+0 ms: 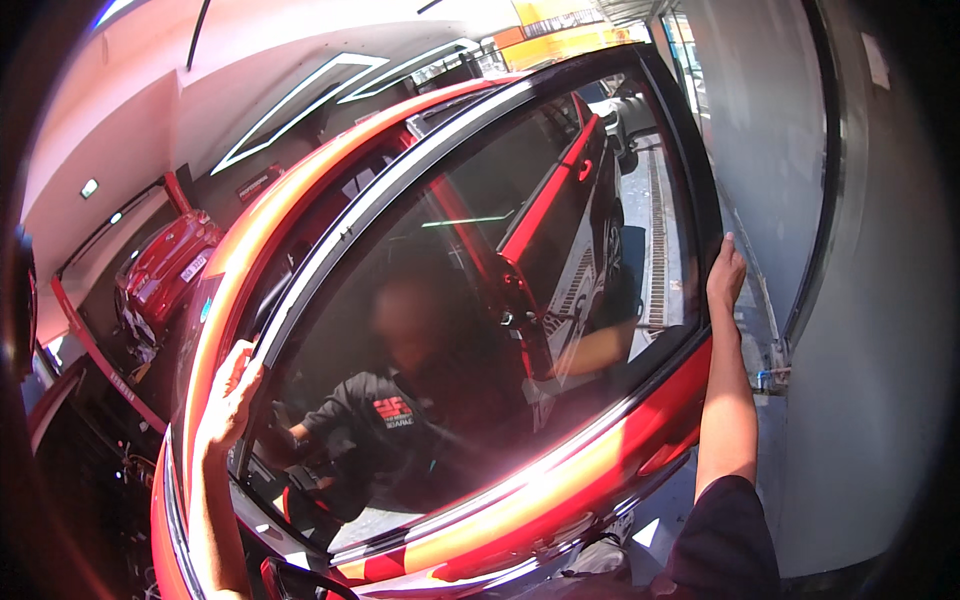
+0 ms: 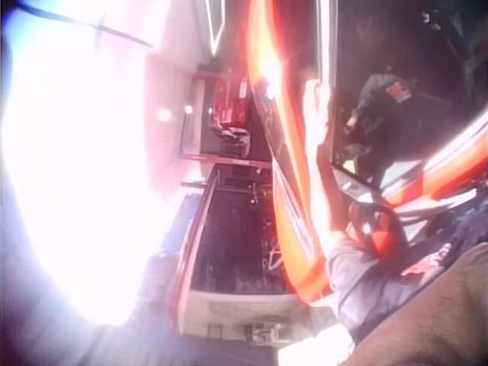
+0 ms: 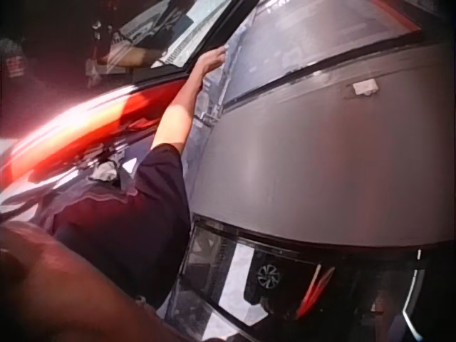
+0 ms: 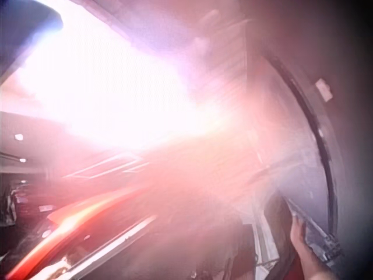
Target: The person installs a black window visor onto the top edge of a red car door. They align the visor with the window frame, press it into place along the length of the door, and smooth it down to ensure it is securely attached.
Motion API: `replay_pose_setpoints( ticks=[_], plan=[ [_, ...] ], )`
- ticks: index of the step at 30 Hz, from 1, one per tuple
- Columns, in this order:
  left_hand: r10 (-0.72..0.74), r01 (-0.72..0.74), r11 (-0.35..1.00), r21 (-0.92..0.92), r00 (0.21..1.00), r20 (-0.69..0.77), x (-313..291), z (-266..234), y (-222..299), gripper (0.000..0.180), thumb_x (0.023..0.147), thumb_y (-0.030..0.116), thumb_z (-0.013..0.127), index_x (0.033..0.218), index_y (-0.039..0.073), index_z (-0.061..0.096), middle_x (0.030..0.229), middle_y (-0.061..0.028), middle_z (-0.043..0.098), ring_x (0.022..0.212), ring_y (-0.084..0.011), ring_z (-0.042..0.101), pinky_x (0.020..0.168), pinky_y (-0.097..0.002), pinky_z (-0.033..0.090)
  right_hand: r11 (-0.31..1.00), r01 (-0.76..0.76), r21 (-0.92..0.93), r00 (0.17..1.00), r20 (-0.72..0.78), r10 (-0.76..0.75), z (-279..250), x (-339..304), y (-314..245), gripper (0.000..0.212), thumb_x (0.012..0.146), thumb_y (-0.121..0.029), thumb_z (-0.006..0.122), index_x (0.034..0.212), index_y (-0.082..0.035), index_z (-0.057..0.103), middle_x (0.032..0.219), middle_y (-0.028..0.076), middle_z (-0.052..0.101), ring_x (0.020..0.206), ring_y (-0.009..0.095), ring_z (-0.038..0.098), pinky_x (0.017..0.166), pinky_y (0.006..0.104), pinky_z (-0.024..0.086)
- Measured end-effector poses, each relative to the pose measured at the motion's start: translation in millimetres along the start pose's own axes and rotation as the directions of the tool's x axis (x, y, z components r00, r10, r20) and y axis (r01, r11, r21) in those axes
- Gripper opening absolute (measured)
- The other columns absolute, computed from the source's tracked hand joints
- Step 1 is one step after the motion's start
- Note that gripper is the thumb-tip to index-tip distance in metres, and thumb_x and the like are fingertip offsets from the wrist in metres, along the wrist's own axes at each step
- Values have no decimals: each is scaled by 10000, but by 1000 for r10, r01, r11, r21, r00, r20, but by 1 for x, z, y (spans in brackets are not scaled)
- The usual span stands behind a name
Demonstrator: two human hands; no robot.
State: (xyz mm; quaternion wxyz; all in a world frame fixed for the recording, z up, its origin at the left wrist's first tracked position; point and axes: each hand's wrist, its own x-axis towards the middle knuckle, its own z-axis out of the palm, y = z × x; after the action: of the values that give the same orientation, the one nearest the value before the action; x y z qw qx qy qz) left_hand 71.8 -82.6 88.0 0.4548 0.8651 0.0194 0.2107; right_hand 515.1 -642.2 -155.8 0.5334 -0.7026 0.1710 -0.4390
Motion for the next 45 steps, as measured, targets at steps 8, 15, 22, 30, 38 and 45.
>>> replay_pose_setpoints(
  ticks=[8, 15, 22, 30, 38, 45],
  plan=[
    [272, -266, 920, 287, 962, 18, 42, 10, -34, 270, 1042, 282, 509, 1033, 13, 544, 979, -71, 535, 934, -160, 493, 868, -332, 406, 998, -54, 39, 998, 31, 53, -37, 43, 52, 760, 1004, -587, 397, 1178, 113, 636, 1129, 304, 665, 1080, 454, 604, 953, 448, 438],
    [61, -54, 995, -89, 995, 73, 14, -5, -2, 244, 1028, 215, 573, 1182, 32, 619, 1015, 27, 607, 940, -39, 492, 863, -217, 405, 978, -121, 171, 990, 93, 107, 11, 28, 27, 717, 1009, -556, 428, 1231, 98, 622, 1171, 250, 671, 1070, 382, 623, 953, 409, 453],
    [62, -54, 993, 106, 995, -80, 31, 11, -6, 257, 993, 233, 641, 825, 72, 533, 734, 77, 436, 697, -17, 374, 619, -231, 318, 994, -75, 77, 996, 43, 72, -7, 27, 25, 760, 1000, -576, 432, 1259, 121, 588, 1284, 287, 607, 1181, 417, 570, 1014, 410, 421],
    [45, -27, 995, -97, 980, 194, 27, -25, -13, 381, 1039, 270, 538, 1306, 4, 593, 1198, -59, 654, 1116, -144, 567, 1051, -309, 406, 976, -125, 180, 989, 105, 107, 9, 28, 26, 788, 987, -610, 437, 1245, 116, 604, 1230, 251, 645, 1124, 383, 596, 993, 408, 427],
    [51, -52, 998, 20, 998, 45, 23, -1, -2, 210, 994, 233, 632, 999, 25, 606, 880, 31, 587, 836, -40, 504, 775, -237, 425, 978, -59, 198, 998, 27, 55, 16, 37, 48, 781, 986, -603, 448, 1217, 124, 615, 1252, 253, 635, 1139, 392, 592, 1000, 417, 424],
    [49, 1, 960, 281, 984, -171, 19, 13, 1, 270, 968, 271, 672, 934, 14, 597, 736, -32, 605, 721, -70, 543, 669, -258, 441, 972, -145, 186, 984, 126, 122, 8, 29, 27, 800, 989, -613, 431, 1240, 128, 599, 1278, 260, 620, 1158, 379, 589, 1010, 412, 424]
  ],
)
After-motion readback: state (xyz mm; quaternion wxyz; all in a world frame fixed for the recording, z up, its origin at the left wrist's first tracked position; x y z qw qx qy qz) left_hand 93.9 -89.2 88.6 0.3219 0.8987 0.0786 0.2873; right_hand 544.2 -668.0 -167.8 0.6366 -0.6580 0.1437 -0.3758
